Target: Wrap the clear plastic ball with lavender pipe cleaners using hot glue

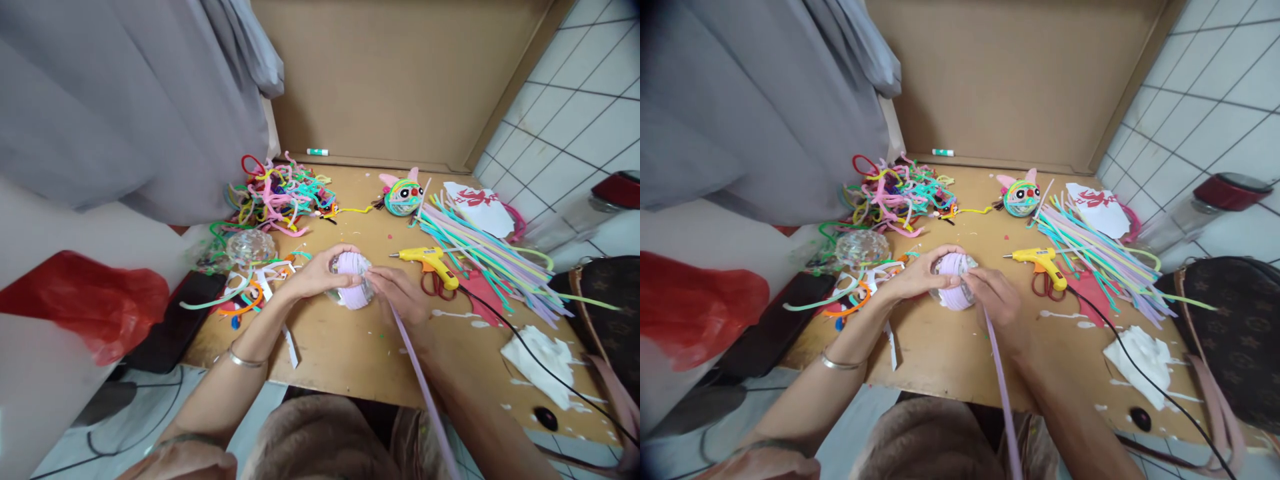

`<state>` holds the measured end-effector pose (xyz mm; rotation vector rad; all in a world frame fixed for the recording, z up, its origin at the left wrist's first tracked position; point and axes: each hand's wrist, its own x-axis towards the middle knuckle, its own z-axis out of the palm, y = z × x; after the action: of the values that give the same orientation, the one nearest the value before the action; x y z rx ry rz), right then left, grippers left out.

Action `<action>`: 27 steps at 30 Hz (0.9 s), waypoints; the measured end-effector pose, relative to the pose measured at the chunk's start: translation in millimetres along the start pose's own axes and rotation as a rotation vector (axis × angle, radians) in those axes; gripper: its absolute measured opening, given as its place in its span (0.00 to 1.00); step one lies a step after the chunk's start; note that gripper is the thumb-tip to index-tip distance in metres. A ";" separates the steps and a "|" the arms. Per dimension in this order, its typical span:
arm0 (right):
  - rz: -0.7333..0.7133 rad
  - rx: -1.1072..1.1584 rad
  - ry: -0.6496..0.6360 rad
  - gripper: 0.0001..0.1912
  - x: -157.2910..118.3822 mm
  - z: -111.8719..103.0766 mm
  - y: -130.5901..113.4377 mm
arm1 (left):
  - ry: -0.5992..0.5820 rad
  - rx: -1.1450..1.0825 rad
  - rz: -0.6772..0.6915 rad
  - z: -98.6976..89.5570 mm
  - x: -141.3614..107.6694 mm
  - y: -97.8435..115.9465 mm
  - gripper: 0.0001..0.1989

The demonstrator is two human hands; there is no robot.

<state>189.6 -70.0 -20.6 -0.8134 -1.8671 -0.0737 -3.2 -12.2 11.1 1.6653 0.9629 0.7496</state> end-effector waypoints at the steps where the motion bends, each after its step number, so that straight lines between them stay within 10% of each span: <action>1: 0.003 0.009 -0.004 0.18 -0.5 0.0 0.2 | -0.002 -0.001 -0.002 0.1 -0.1 0.4 0.31; 27: 0.140 0.069 0.041 0.15 -3.5 19.7 -1.7 | -0.043 -0.062 0.012 -2.1 -0.6 -8.4 0.29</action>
<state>173.7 -65.1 -31.9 -0.8857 -1.7594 0.0612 -7.2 -10.4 3.5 1.6282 0.8911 0.7415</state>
